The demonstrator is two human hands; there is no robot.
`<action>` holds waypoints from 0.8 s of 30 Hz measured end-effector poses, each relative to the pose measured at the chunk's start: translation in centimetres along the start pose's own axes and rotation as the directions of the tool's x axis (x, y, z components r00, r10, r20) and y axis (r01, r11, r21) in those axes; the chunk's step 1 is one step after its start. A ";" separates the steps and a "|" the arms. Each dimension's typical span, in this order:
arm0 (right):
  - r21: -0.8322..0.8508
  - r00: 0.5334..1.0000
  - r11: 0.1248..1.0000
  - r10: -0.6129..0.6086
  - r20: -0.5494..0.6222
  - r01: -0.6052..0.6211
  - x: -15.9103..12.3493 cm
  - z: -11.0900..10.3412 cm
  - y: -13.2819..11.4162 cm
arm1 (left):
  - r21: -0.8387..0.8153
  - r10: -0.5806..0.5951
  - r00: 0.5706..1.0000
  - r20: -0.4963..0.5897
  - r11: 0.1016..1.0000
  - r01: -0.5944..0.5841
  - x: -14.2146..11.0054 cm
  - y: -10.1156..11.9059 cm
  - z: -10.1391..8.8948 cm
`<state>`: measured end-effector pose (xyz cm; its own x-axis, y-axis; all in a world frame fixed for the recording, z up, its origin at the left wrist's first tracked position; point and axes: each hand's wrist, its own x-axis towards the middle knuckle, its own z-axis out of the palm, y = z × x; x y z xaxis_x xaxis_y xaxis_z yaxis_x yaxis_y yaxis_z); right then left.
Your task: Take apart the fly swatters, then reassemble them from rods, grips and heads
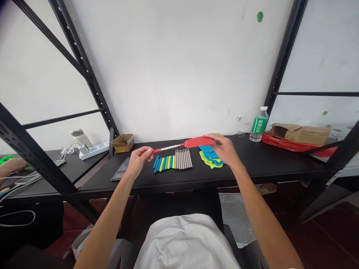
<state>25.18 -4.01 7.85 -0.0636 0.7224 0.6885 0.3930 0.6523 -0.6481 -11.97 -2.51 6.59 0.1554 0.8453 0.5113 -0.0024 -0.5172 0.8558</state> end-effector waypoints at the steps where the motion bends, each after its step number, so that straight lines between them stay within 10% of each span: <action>1: -0.024 1.000 1.000 -0.009 -0.008 0.008 0.0 0.0 0.1 | 0.006 -0.003 1.000 0.002 1.000 0.003 0.0 0.0 0.0; 24: 0.086 0.967 0.972 0.203 0.156 -0.218 -0.3 0.5 -0.8 | 0.099 0.021 1.000 0.016 0.995 -0.022 -0.1 0.4 -0.8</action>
<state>24.42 -4.59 7.97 -0.1245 0.8665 0.4834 0.3172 0.4964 -0.8081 -12.75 -2.72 6.97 0.1706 0.8323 0.5275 0.0916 -0.5464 0.8325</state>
